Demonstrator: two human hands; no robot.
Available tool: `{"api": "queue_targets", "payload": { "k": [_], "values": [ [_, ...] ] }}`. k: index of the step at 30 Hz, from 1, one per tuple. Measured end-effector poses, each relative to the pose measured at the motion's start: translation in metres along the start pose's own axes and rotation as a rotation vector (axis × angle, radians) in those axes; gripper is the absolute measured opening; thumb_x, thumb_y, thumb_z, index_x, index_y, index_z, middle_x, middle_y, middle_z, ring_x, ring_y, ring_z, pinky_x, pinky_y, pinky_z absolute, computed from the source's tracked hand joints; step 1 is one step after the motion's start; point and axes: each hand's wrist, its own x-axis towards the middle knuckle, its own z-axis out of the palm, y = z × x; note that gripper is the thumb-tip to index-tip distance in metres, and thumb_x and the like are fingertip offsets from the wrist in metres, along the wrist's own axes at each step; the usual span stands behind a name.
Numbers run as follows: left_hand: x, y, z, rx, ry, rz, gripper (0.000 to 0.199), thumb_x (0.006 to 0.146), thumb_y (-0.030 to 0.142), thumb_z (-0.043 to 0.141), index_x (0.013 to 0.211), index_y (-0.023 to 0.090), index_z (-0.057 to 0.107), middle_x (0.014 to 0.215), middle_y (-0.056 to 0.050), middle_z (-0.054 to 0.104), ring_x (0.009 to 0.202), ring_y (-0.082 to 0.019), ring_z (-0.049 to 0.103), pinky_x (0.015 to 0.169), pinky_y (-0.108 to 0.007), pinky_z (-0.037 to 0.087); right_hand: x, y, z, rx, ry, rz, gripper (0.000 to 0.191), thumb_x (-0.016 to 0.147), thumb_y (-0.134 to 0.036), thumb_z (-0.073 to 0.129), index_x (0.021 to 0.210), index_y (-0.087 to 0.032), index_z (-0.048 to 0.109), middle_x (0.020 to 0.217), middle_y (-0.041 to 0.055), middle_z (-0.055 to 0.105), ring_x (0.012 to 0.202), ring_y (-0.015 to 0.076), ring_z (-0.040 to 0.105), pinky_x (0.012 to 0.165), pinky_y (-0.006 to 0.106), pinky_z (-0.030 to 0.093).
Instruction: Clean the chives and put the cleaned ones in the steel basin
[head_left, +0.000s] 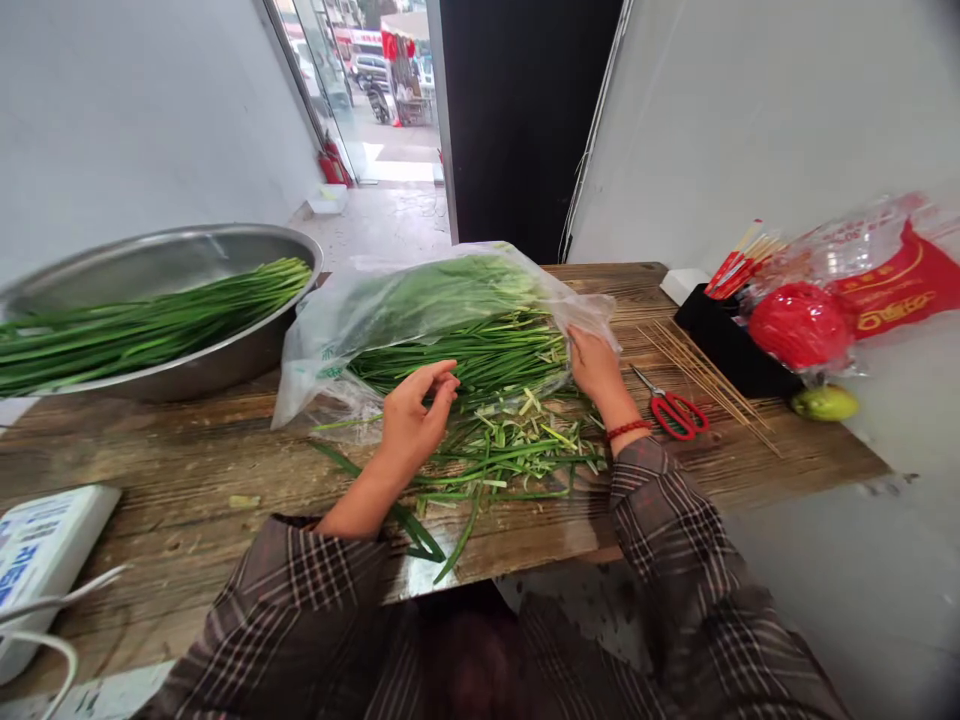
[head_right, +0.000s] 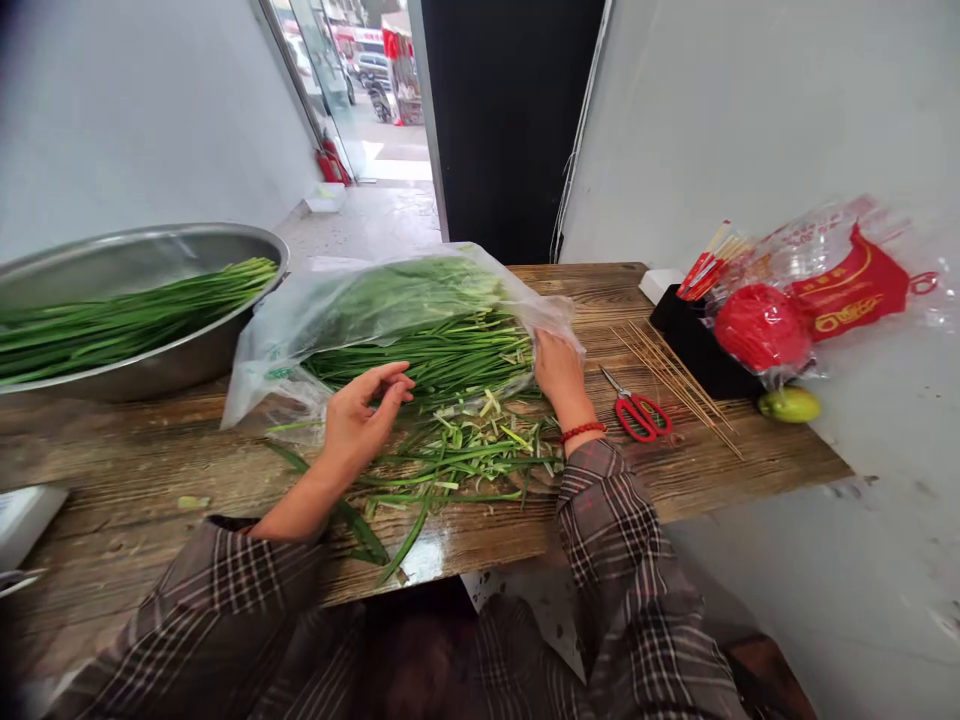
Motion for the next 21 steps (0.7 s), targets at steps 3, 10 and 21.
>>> {"api": "queue_targets", "payload": {
  "k": [3,10,21],
  "values": [
    [0.000,-0.002,0.001,-0.009,0.013,-0.001,0.027,0.090,0.029,0.054,0.110,0.016,0.066,0.090,-0.005,0.072,0.071,-0.012,0.067,0.071,-0.027,0.056,0.001,-0.001,-0.005,0.008,0.092,0.001,0.039,0.090,-0.016,0.041,0.122,-0.014,0.063,0.127,0.0145,0.066,0.121,0.0270,0.058,0.107,0.046,0.042],
    [0.000,-0.003,0.001,0.020,0.012,0.059,0.025,0.090,0.026,0.052,0.110,0.017,0.065,0.091,-0.004,0.070,0.079,-0.014,0.066,0.074,-0.027,0.056,0.001,-0.024,-0.006,0.094,0.088,-0.210,0.035,0.096,-0.025,0.041,0.121,-0.018,0.064,0.122,0.0081,0.069,0.116,0.0248,0.057,0.103,0.043,0.042],
    [0.011,-0.006,-0.013,0.155,0.113,0.223,0.032,0.090,0.023,0.053,0.121,0.017,0.059,0.114,-0.009,0.064,0.103,-0.018,0.062,0.093,-0.036,0.053,0.000,-0.031,-0.009,0.187,0.075,-0.142,0.016,0.088,-0.033,0.059,0.093,-0.022,0.069,0.099,0.0084,0.071,0.100,0.0266,0.060,0.093,0.043,0.042]
  ]
}}
